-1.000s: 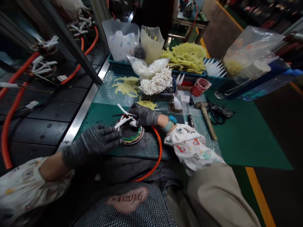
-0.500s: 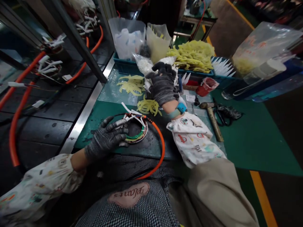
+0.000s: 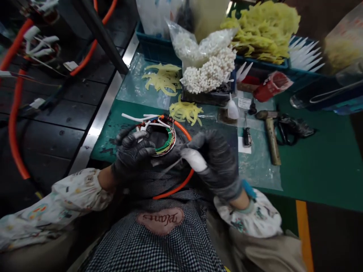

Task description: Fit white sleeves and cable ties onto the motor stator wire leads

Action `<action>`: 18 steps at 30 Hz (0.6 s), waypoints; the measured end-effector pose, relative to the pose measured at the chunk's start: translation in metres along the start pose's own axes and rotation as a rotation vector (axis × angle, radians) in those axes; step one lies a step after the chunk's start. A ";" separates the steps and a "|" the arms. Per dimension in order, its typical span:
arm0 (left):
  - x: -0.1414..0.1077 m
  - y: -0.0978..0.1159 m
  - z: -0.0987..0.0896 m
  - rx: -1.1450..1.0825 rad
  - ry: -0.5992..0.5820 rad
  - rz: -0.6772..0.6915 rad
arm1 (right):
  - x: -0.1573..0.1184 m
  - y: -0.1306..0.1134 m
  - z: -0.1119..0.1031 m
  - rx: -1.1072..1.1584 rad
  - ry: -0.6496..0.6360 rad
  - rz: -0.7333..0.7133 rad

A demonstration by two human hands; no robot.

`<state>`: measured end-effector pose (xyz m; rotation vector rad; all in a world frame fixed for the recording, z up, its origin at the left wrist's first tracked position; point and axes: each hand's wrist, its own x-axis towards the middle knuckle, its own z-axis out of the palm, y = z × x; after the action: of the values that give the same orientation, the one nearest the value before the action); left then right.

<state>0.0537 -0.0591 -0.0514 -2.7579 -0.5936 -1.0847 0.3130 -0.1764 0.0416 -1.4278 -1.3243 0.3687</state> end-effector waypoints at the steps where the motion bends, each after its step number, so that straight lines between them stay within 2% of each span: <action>1: 0.001 0.002 -0.001 0.004 0.005 -0.019 | -0.009 0.002 0.008 -0.032 0.046 -0.005; 4: 0.003 0.006 -0.003 -0.009 0.017 -0.035 | -0.029 0.006 0.026 -0.031 0.186 0.031; 6: 0.003 0.007 -0.005 -0.034 -0.009 -0.052 | -0.039 0.002 0.028 0.103 0.179 0.122; 8: 0.001 0.006 -0.008 -0.080 -0.067 -0.080 | -0.047 -0.006 0.019 0.290 0.078 0.312; 10: 0.001 0.006 -0.009 -0.121 -0.108 -0.095 | -0.050 -0.014 0.005 0.501 -0.106 0.605; 13: 0.002 0.006 -0.009 -0.117 -0.087 -0.090 | -0.051 -0.020 -0.015 0.740 -0.356 1.014; 15: 0.005 0.007 -0.007 -0.096 -0.037 -0.081 | -0.053 -0.020 -0.023 0.759 -0.400 1.112; 18: 0.008 0.009 -0.004 -0.072 0.024 -0.078 | -0.061 -0.018 -0.031 0.621 -0.464 1.044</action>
<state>0.0599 -0.0660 -0.0426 -2.7992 -0.6770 -1.1768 0.3090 -0.2474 0.0412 -1.4061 -0.5667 1.7137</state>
